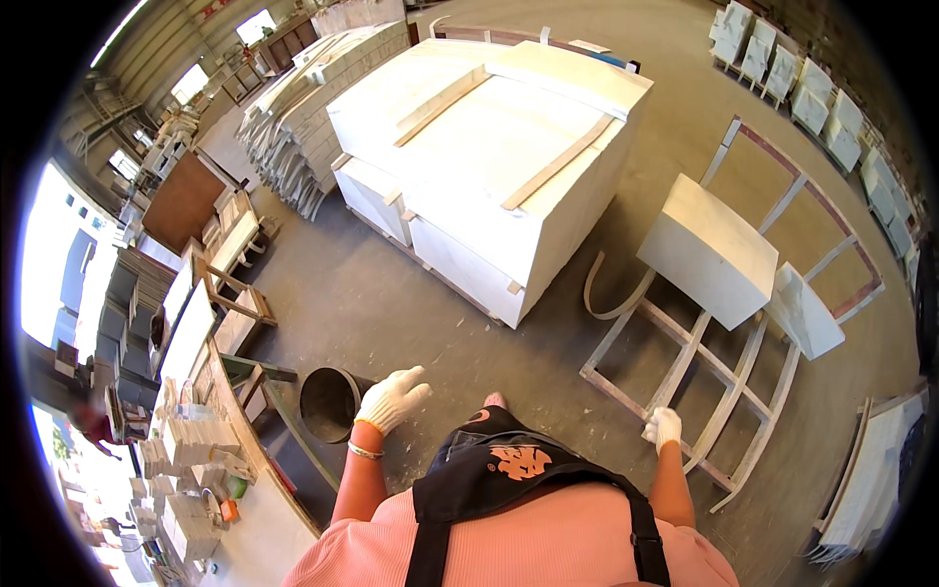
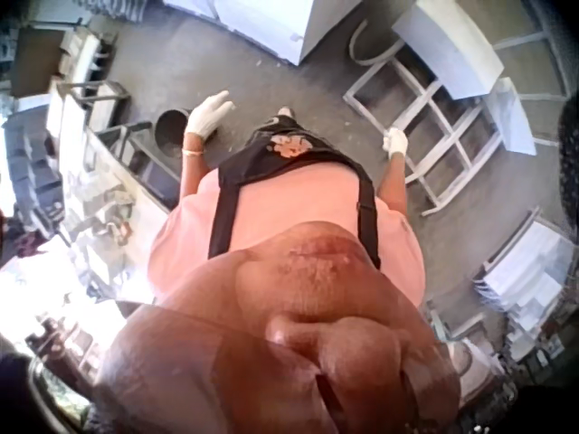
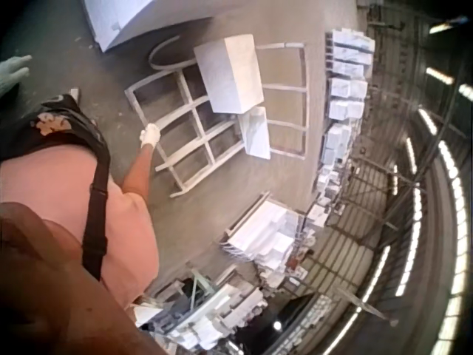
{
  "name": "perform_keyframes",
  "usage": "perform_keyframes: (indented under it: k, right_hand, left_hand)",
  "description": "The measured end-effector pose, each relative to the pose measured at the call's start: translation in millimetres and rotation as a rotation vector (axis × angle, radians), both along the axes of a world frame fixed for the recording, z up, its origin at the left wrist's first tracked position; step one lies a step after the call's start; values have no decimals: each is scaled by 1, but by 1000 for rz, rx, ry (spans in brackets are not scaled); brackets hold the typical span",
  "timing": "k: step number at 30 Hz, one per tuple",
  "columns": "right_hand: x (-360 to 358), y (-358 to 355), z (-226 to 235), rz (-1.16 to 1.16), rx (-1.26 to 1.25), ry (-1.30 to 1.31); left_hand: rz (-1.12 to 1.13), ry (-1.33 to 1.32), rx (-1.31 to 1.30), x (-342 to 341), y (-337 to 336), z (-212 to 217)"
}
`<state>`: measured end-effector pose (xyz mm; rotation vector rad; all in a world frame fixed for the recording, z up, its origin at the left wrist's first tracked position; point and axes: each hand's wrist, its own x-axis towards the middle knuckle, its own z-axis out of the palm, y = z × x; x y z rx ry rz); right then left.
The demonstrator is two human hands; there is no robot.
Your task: The person picks up a rectangular white foam board from a stack and places it on a workbench. They use a utility knife to trim the edges of the board, then smooth the cut edges with an orange sanding block. The person repeats this process on multiple sides of the board.
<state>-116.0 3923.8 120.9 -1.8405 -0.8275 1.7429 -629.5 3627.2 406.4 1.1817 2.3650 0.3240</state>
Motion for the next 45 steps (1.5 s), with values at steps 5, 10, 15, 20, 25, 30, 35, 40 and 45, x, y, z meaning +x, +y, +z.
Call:
perform_keyframes:
  k: [5,10,15,20,25,30,35,40,45]
  right_hand:
    - [-157,105,67,62,113,115]
    - [-237,164,57,143,68,135]
    - [-257,225,67,33,65,195]
    - [-292,288,114,-72,97,79]
    - [-314,397,135,-93,191,149]
    - [-371,557,146,11,327,91]
    - [-444,681,188,168,486,63]
    - [-483,743,191,266,482,29]
    - [-508,762,171,410,549,-65]
  left_hand:
    - [47,-23,-20,-49,38,-16]
    - [164,-67,-162,-135,123,-17]
    - [107,69,5,-232,228,-11]
    - [122,63,131,-313,326,-7]
    - [141,-10,202,-356,448,11]
    - [138,62,199,-390,564,15]
    - [231,-44,267,-450,692,-15]
    - [296,-54,353,-510,827,-45]
    - [360,138,202,-556,913,-79]
